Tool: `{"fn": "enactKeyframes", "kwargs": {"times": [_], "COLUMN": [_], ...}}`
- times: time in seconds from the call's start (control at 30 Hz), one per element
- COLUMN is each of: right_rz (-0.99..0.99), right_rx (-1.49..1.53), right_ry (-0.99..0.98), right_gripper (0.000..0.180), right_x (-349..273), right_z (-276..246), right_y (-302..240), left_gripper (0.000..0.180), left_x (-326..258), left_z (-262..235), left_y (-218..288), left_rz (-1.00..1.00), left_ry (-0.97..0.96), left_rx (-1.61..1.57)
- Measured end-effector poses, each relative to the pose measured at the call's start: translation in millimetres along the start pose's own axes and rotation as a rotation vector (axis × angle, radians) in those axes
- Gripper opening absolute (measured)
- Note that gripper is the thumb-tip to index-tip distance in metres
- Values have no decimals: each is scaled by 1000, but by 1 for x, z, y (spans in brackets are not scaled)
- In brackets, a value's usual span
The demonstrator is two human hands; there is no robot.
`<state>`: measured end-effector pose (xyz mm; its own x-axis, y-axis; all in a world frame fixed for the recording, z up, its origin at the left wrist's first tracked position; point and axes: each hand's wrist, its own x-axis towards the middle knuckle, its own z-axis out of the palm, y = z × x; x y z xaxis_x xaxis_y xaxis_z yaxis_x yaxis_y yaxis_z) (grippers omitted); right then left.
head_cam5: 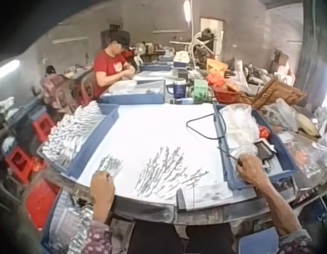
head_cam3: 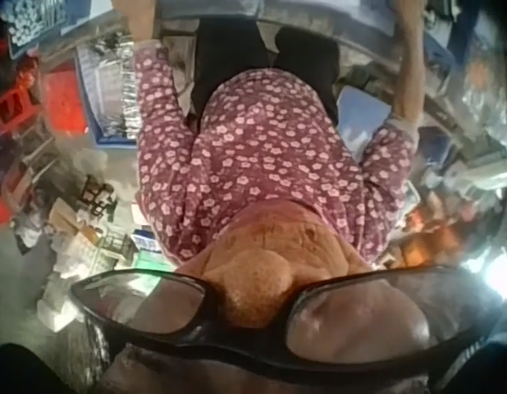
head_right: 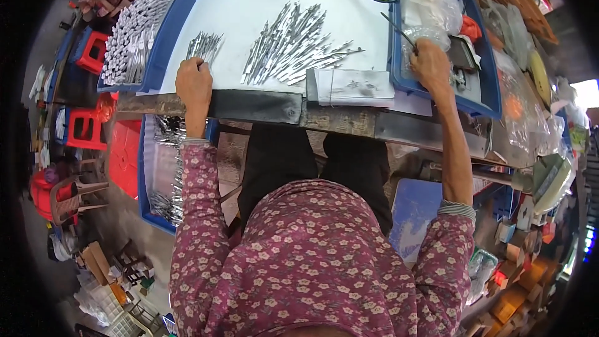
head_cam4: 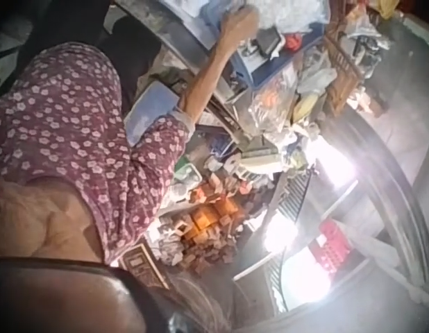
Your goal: Manually assembling small metal hardware components using a workbench fixture and packaging them.
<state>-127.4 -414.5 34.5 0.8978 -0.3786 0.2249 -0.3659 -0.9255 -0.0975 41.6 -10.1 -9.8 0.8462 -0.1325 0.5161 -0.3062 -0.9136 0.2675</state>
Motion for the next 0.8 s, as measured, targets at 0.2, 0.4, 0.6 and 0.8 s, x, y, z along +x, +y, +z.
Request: {"fn": "enactKeyframes", "kwargs": {"times": [0.2, 0.4, 0.6, 0.8], "right_rz": [27, 9, -15, 51], "right_rx": [-86, -21, 14, 144], "right_ry": [-13, 21, 40, -38], "right_gripper": [16, 14, 16, 20], "right_x": [0, -1, -1, -8], "right_z": [-4, -4, 5, -13], "right_y": [-10, -9, 14, 17], "left_gripper": [12, 14, 21, 31], "left_x": [1, -12, -13, -6], "left_z": [11, 4, -1, -7], "left_y": [-6, 28, 44, 54], "left_rz": [38, 128, 100, 6], "left_ry": [46, -220, -389, -549], "left_rx": [23, -394, -389, -372]}}
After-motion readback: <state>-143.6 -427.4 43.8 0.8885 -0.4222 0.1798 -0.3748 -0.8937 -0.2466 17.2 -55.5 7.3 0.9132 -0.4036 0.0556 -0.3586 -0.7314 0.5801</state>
